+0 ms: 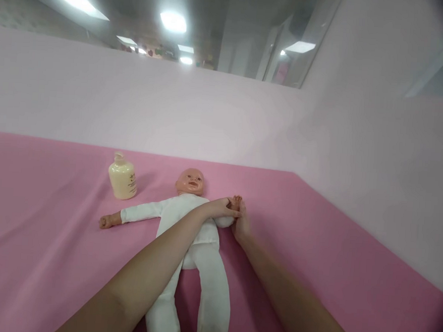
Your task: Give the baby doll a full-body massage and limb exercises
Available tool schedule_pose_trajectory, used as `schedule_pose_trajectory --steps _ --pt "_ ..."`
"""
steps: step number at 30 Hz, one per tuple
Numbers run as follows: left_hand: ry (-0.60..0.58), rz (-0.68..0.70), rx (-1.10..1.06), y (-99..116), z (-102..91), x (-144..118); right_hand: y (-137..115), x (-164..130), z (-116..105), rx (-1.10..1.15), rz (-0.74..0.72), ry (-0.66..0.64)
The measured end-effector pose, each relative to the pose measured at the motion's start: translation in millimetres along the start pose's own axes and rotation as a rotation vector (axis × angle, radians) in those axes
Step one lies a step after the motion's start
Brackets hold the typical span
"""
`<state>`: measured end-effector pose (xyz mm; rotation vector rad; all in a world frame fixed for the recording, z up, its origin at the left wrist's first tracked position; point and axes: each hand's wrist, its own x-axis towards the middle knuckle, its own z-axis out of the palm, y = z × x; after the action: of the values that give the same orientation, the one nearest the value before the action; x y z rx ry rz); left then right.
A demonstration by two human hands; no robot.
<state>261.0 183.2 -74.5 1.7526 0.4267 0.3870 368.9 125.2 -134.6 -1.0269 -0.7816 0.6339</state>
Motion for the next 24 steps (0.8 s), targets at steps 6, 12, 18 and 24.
schedule_pose_trajectory --steps 6,12,18,24 --pt "-0.183 0.135 -0.053 6 -6.5 -4 -12 -5 -4 0.124 0.263 -0.106" --pt "-0.272 0.207 -0.080 0 -7.8 2 -16 -8 -3 0.037 0.235 -0.180" --pt "-0.250 0.148 -0.116 7 -6.9 -3 -19 -12 3 0.086 0.195 -0.152" --pt "-0.119 -0.017 -0.071 21 -2.7 -15 -24 -14 9 0.301 0.249 -0.047"
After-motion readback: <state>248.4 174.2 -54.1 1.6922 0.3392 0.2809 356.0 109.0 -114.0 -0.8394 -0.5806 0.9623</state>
